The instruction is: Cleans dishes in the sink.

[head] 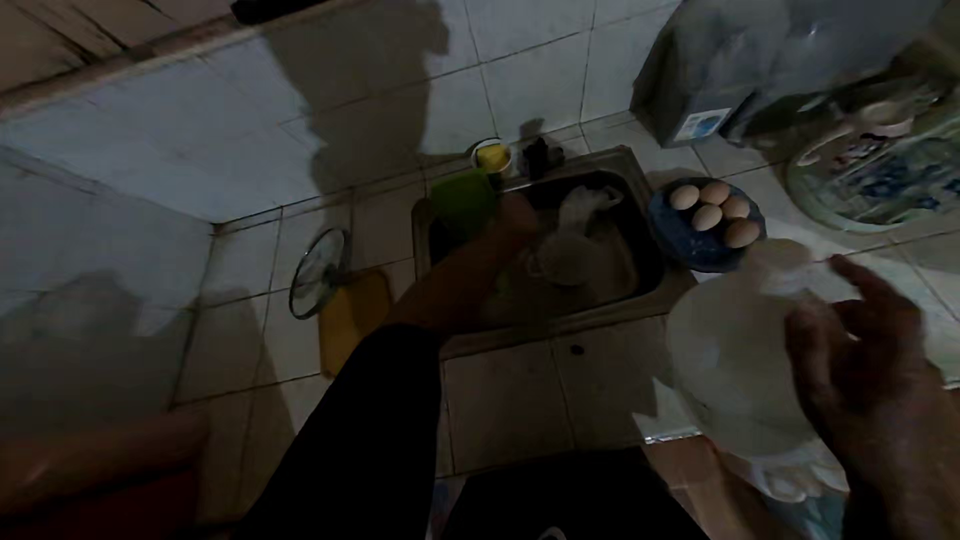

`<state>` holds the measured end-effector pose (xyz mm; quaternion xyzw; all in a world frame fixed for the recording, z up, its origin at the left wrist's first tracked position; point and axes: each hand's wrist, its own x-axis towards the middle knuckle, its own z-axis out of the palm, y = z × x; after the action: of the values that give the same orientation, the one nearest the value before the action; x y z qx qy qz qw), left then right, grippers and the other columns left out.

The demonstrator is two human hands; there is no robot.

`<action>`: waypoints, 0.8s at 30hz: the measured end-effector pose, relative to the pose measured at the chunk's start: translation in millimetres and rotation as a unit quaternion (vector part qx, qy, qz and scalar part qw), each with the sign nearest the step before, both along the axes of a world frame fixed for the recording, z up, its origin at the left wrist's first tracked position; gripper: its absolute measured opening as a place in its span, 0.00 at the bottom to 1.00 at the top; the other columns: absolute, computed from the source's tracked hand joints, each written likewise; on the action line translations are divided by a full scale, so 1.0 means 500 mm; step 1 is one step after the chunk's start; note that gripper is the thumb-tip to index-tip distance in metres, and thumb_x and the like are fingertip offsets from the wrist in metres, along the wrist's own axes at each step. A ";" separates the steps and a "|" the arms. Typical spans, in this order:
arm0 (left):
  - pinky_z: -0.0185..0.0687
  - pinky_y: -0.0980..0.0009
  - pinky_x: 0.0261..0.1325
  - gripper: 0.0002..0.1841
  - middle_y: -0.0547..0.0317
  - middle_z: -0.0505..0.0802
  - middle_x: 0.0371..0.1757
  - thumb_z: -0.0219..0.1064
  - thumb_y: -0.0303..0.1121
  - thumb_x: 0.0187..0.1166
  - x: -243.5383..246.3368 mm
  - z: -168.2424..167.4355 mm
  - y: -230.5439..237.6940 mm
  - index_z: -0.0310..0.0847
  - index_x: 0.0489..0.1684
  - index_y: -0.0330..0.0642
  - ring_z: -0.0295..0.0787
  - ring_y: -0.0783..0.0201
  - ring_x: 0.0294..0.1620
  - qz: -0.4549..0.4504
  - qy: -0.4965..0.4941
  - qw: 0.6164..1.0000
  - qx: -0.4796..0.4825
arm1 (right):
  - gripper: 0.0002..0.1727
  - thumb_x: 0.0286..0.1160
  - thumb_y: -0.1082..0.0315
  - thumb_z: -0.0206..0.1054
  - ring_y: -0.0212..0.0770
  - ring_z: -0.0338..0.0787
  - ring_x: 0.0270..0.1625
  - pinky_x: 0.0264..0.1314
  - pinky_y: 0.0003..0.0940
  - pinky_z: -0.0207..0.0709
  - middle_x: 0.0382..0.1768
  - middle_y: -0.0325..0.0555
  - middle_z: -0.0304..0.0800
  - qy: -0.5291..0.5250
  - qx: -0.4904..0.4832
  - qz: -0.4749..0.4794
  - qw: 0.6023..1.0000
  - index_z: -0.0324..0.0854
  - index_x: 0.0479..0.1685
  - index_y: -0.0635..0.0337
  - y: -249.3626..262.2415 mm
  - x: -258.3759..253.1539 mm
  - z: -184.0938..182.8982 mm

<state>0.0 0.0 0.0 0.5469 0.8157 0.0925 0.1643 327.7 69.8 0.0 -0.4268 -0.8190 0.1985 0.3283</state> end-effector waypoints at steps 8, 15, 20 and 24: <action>0.70 0.33 0.76 0.26 0.26 0.73 0.81 0.57 0.33 0.91 -0.195 -0.360 -0.051 0.63 0.85 0.31 0.73 0.27 0.78 0.276 -0.126 0.953 -0.004 | 0.22 0.87 0.67 0.59 0.62 0.92 0.35 0.38 0.56 0.86 0.43 0.65 0.91 -0.116 -0.012 0.195 0.974 0.81 0.77 0.57 0.023 -0.214 -0.030; 0.67 0.43 0.83 0.25 0.42 0.82 0.78 0.63 0.45 0.87 -0.101 -0.326 -0.056 0.78 0.76 0.39 0.75 0.44 0.81 0.077 -0.145 0.983 -0.078 | 0.26 0.96 0.60 0.47 0.67 0.84 0.69 0.70 0.60 0.75 0.75 0.66 0.77 -0.433 -0.220 0.295 0.823 0.63 0.91 0.40 0.003 -0.417 -0.054; 0.57 0.37 0.86 0.30 0.39 0.72 0.86 0.65 0.47 0.84 -0.094 -0.393 -0.054 0.73 0.82 0.39 0.64 0.36 0.87 0.112 -0.128 0.981 -0.096 | 0.26 0.96 0.60 0.46 0.67 0.84 0.69 0.70 0.60 0.75 0.75 0.66 0.78 -0.458 -0.220 0.296 0.809 0.62 0.91 0.39 -0.011 -0.442 -0.064; 0.53 0.43 0.90 0.29 0.36 0.70 0.87 0.62 0.37 0.87 -0.087 -0.411 -0.037 0.66 0.85 0.32 0.59 0.37 0.90 0.177 -0.187 0.963 -0.081 | 0.26 0.95 0.61 0.47 0.66 0.84 0.69 0.70 0.59 0.75 0.75 0.65 0.78 -0.451 -0.219 0.291 0.815 0.63 0.91 0.39 -0.016 -0.440 -0.063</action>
<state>-43.4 -18.5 -205.5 0.3515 0.8592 0.1544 0.3383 107.8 62.0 -31.5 -0.2708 -0.8961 0.2441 -0.2531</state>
